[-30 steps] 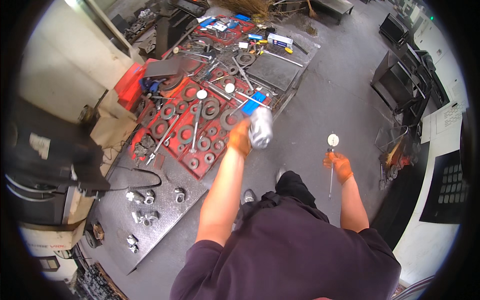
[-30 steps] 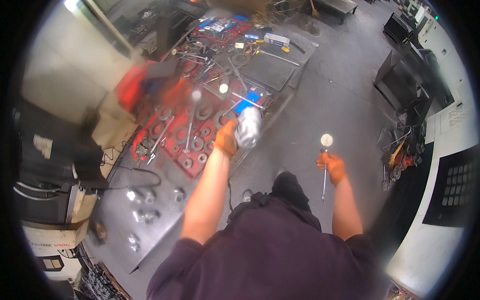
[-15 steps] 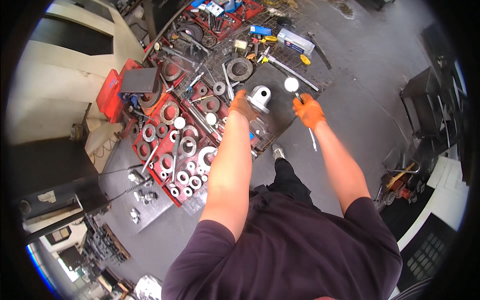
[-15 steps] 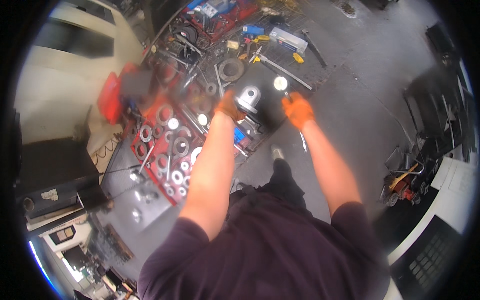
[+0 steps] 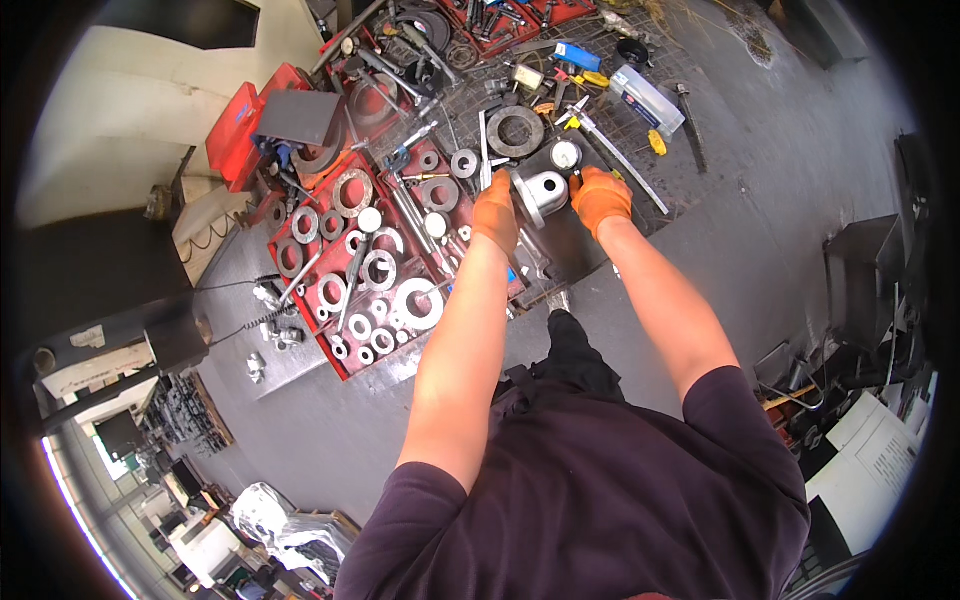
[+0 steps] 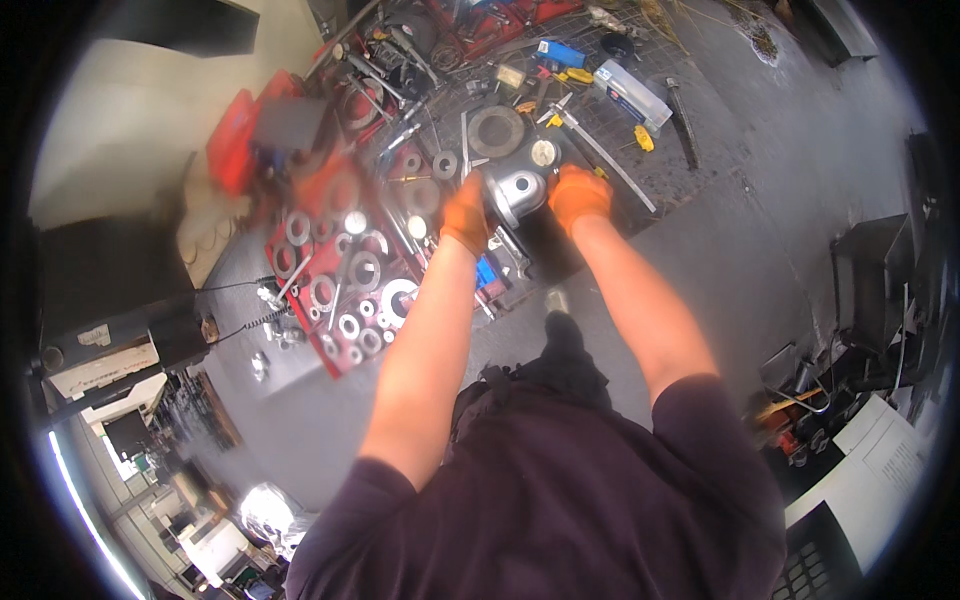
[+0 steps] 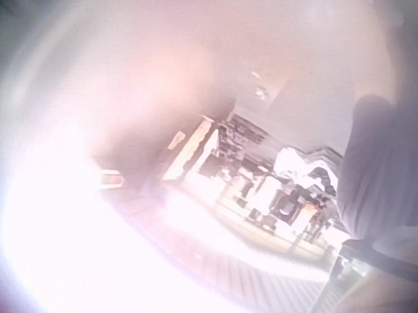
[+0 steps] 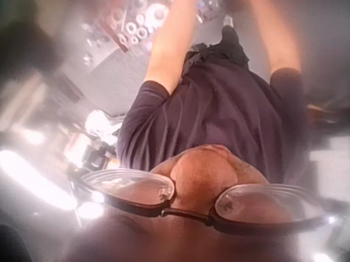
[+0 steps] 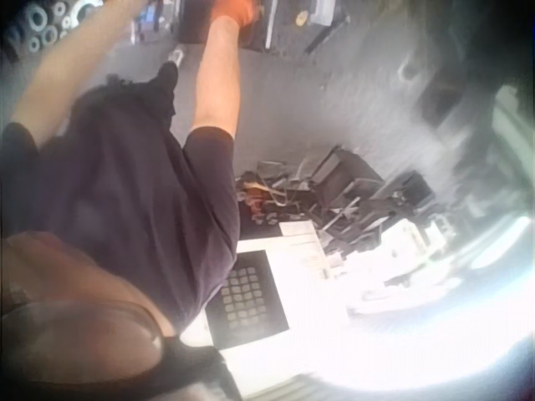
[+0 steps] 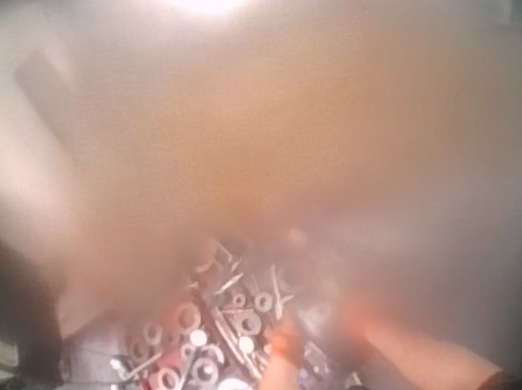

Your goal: The person measures the inner diameter of a cylindrical metal part using a dial bore gauge, then secures the part in a machine vise and tightens it with a wrench. The person also handles a hammer and a screwdriver during the process.

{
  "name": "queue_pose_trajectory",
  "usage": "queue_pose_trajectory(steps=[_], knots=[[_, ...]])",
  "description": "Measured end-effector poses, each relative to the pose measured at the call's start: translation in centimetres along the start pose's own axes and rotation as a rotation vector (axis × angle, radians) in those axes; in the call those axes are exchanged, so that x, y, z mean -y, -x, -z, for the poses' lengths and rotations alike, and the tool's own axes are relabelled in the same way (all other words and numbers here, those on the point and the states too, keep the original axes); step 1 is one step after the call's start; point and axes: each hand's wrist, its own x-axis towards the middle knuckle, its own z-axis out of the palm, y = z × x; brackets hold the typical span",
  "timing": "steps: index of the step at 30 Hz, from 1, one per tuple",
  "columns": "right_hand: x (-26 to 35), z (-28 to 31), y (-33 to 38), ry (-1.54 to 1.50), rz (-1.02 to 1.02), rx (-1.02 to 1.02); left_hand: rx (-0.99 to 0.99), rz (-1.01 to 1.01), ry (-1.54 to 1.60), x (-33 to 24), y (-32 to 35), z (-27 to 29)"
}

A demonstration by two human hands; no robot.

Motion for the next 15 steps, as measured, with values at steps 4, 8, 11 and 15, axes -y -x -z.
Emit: queue_pose_trajectory(steps=[4, 8, 11, 15], knots=[[0.6, -0.9, 0.1, 0.067, 0.055, -0.117, -0.118, -0.134, -0.061, 1.1, 3.3, 1.9], [1.1, -0.6, 0.6, 0.144, -0.001, -0.044, -0.044, -0.350, -0.225, 3.4, 8.7, 8.6], [0.9, 0.2, 2.2, 0.086, 0.000, -0.110, 0.061, -0.520, -0.374, 5.9, 15.2, 17.1], [0.2, 0.9, 6.2, -0.079, -0.044, -0.181, -0.114, -0.488, -0.298, 11.4, 25.3, 30.7]])
